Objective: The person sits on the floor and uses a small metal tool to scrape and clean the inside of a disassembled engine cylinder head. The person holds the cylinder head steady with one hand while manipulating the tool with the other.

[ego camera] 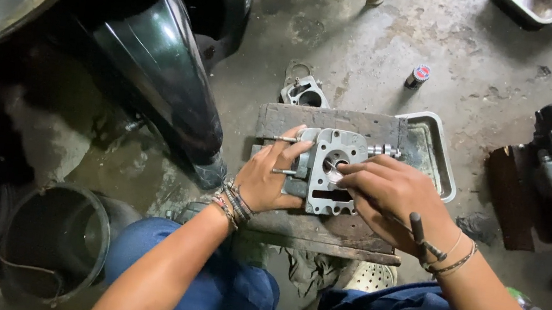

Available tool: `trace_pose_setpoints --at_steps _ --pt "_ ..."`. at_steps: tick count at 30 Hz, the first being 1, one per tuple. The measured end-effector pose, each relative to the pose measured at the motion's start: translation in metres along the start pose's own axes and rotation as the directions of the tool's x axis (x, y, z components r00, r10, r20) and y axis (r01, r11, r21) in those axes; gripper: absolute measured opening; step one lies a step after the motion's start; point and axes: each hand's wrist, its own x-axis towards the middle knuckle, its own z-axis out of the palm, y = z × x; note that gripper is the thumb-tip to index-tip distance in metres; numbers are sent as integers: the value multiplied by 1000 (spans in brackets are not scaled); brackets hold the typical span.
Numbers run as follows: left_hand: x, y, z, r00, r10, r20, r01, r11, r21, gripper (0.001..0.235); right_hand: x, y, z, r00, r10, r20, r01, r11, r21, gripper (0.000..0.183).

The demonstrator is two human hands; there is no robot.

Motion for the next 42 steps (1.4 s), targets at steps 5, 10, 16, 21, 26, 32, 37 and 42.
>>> trace_pose_setpoints --at_steps 5,10,16,21,26,32,37,42 --pt "1 4 -2 1000 -2 2 2 1000 3 105 2 -6 -2 998 67 21 -68 997 27 17" --pt "-1 1 0 1000 -1 4 1 1000 13 105 0 0 0 993 107 57 -112 989 92 18" --pt "-1 -1 1 1000 -2 -7 2 1000 11 104 4 -1 2 994 102 31 -104 993 60 16" --pt "1 2 -2 1000 -1 2 1 1000 18 104 9 -8 -1 995 95 -29 -93 995 40 17" --pt "1 4 -4 1000 -10 8 10 1000 9 104 8 -3 -4 983 182 38 -186 973 135 21" --pt "3 6 -7 1000 -5 14 5 1000 9 103 9 -5 -8 977 209 45 -213 964 161 21" --pt "1 1 -3 1000 -1 15 1 1000 2 103 3 5 3 986 159 54 -165 976 144 22" --pt "-2 -2 0 1000 -6 5 6 1000 7 104 13 -12 -14 992 127 4 -127 984 126 17"
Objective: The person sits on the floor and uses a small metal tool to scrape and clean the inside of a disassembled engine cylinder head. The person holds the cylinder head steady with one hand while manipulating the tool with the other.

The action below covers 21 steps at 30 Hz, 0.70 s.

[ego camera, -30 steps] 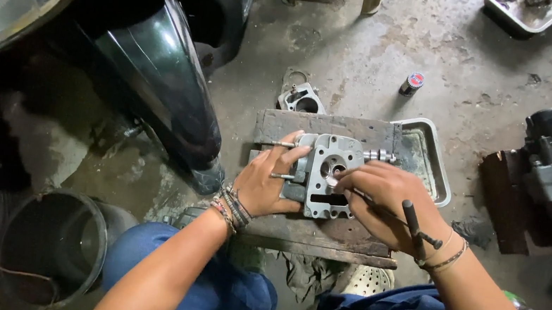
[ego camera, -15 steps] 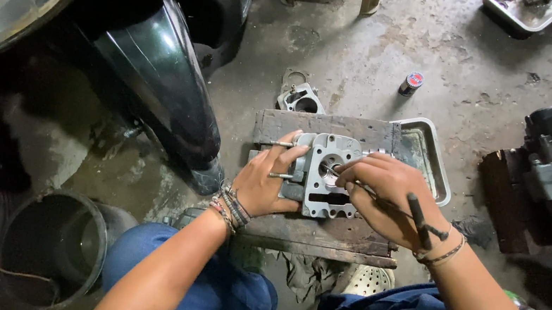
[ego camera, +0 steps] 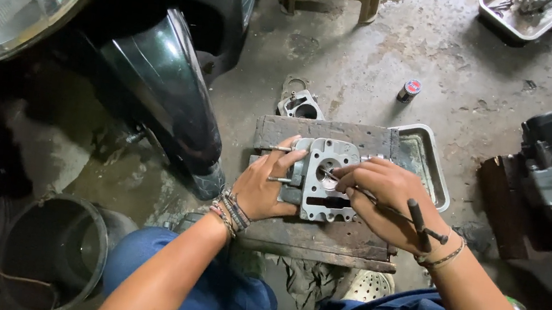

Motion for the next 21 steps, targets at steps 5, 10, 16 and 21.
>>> trace_pose_setpoints --at_steps 5,10,16,21 --pt "2 8 -4 1000 -4 1 4 1000 20 104 -4 5 6 996 70 49 -71 997 14 20" --pt "0 1 -1 1000 6 -1 -6 1000 17 106 -10 19 16 998 43 38 -42 999 -19 18" --pt "4 7 -8 1000 11 9 -11 1000 24 105 -5 10 10 1000 -5 0 5 1000 -5 17" --pt "12 19 -17 1000 2 24 -2 1000 19 104 -3 5 7 999 -13 -37 12 999 -32 13"
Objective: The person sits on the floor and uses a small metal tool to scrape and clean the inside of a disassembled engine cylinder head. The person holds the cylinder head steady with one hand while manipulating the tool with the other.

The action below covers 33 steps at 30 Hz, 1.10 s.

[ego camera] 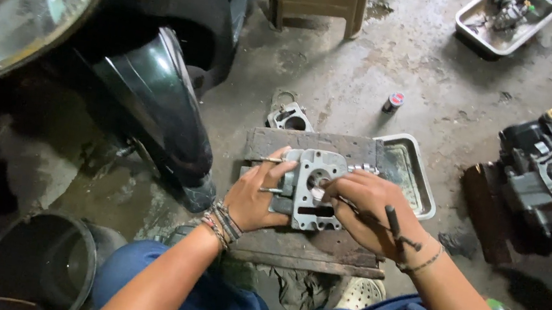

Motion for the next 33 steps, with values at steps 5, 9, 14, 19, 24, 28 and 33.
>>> trace_pose_setpoints --at_steps 5,9,14,19,24,28,33 --pt "-7 -11 13 1000 -7 -1 7 1000 4 107 -4 5 3 999 32 40 -34 999 30 15" --pt "-4 -7 10 1000 10 -20 -10 1000 11 106 -2 1 3 999 -36 -16 35 997 -64 12" --pt "-3 -7 10 999 15 -31 -15 1000 7 106 0 0 -2 1000 -3 31 3 1000 -24 16" --pt "-7 -13 15 999 9 -42 -9 1000 8 106 -4 11 6 996 23 81 -17 997 -75 19" --pt "-7 -11 11 1000 3 -22 -3 1000 -11 105 -1 13 7 995 -11 97 14 1000 -26 22" --pt "-7 -12 13 1000 1 -15 -1 1000 -10 105 1 4 0 997 -15 69 13 999 31 23" --pt "-9 -18 15 1000 12 -2 -12 1000 23 104 -4 14 11 998 -24 50 25 999 -31 12"
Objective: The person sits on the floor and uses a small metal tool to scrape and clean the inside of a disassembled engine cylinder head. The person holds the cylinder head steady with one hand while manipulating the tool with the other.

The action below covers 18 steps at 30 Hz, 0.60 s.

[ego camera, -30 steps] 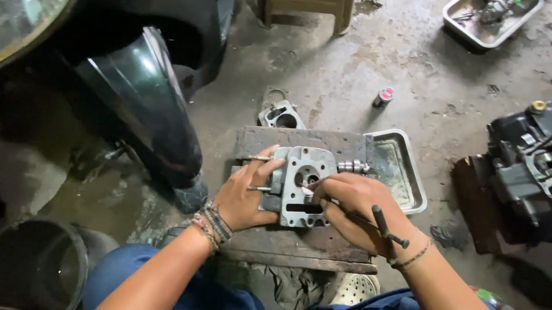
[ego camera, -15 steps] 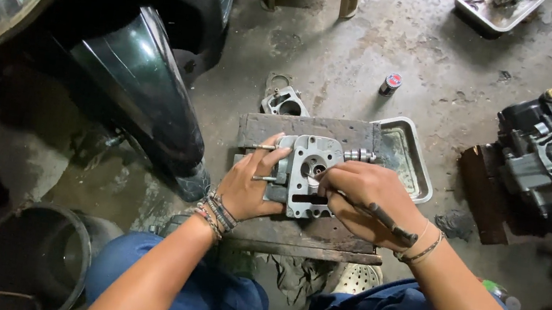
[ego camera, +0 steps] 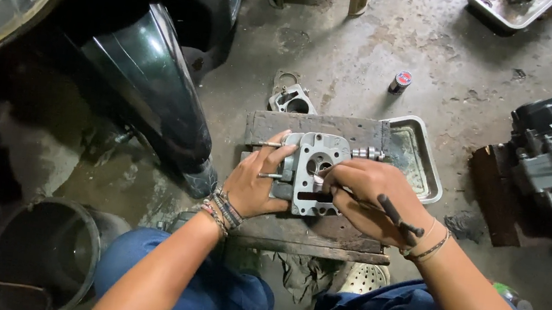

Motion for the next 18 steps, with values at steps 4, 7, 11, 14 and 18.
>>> trace_pose_setpoints --at_steps 4,7,11,14,18 --pt "0 3 -1 1000 4 -14 -5 1000 -14 103 5 -13 -7 999 -29 -26 29 999 14 15" --pt "-2 4 -1 1000 15 -24 -16 999 -35 103 0 -14 -5 999 -33 0 33 999 -34 15" --pt "-9 -5 8 992 102 -77 -102 995 3 102 -3 -15 -4 998 -53 17 54 997 -49 17" --pt "-14 -13 16 984 145 -99 -148 989 -17 101 -11 -10 3 995 -83 50 86 993 -83 17" --pt "-10 1 5 972 209 -103 -210 978 0 97 -19 -8 6 999 -43 10 43 999 -14 20"
